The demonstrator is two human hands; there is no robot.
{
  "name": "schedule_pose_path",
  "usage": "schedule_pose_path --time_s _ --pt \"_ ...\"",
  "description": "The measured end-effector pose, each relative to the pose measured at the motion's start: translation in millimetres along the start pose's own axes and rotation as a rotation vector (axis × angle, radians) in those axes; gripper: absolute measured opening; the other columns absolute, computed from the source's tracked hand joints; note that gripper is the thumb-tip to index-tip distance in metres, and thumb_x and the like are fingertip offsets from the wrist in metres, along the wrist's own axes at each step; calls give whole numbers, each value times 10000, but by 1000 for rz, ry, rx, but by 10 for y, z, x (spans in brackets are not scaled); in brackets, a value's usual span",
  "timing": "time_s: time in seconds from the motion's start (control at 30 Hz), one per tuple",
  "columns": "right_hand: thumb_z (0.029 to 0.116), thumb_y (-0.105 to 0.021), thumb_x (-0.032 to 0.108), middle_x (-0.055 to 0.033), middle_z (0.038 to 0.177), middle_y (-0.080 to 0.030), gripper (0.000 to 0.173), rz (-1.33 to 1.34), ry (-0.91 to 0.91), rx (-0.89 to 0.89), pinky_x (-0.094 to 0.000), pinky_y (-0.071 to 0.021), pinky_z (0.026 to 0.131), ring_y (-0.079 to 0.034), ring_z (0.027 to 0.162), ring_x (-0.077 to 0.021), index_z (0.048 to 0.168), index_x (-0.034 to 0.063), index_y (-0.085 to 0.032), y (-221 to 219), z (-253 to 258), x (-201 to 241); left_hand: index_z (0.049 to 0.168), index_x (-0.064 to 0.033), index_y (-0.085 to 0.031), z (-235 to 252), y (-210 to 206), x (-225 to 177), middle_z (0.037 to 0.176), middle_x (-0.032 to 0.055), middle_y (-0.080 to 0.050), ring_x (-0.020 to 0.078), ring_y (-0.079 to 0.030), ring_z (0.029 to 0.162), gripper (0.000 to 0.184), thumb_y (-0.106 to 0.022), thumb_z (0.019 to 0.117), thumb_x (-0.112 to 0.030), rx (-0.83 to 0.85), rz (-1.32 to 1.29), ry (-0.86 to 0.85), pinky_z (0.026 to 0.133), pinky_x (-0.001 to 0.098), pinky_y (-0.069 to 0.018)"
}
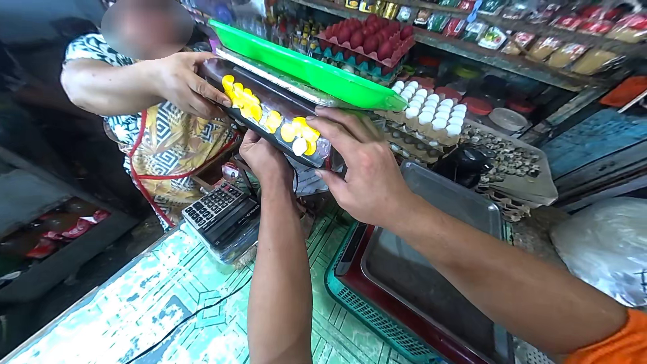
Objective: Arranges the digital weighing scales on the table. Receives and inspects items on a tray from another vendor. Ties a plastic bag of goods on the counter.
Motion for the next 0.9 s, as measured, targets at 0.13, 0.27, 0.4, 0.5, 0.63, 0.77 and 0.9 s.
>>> schedule_pose_path --time_s 0.13,0.27,0.4,0.5,0.63,0.77,0.9 --pt "814 -823 162 -29 1544 -503 700 3 12 -14 -548 -476 1011 -496 1377 -279 1466 164 -570 -7 -7 5 864 -3 -671 -5 8 5 791 89 -715 160 -712 748 134 -584 933 72 9 -2 -2 712 343 -616" --pt "816 -827 163 -28 1521 -521 687 10 19 -7 -536 -480 1005 -504 1360 -272 1458 168 -583 12 10 -14 997 6 -678 -34 18 13 896 106 -725 178 -717 840 127 -608 910 66 110 40 22 789 373 -617" --pt "810 -834 154 -30 1513 -528 688 22 12 -7 -539 -476 1017 -504 1363 -268 1452 173 -587 17 15 -12 1001 20 -683 -41 64 16 906 116 -728 184 -720 851 123 -621 910 74 53 80 -2 796 378 -619" --pt "805 -834 146 -33 1511 -529 690 24 21 -16 -539 -480 996 -512 1350 -268 1450 170 -590 21 17 -11 1003 22 -694 -19 77 6 909 113 -733 178 -720 855 118 -616 926 66 54 114 -16 805 371 -615" --pt "810 -828 162 -31 1513 -532 681 16 32 0 -551 -478 993 -512 1351 -273 1450 171 -593 4 12 -1 960 -5 -689 -21 64 -34 864 79 -730 148 -715 822 105 -606 935 54 86 137 -1 776 345 -614" --pt "814 -822 165 -33 1504 -539 673 21 29 -10 -539 -484 977 -519 1337 -279 1448 170 -596 25 23 -15 931 -37 -675 -11 3 -28 836 54 -724 135 -713 792 115 -594 939 44 130 104 33 753 329 -616" --pt "816 -810 171 -35 1507 -536 673 14 26 -19 -542 -481 972 -521 1333 -281 1453 177 -592 28 38 -24 928 -33 -671 28 -12 -20 838 61 -722 140 -712 789 117 -588 952 45 146 113 62 757 330 -614"
Point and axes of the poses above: each hand's wrist, its own z-axis towards the middle knuckle, its own y-axis out of the back of the hand, x = y × z, the point moved 9 cm from there along z, towards the middle knuckle
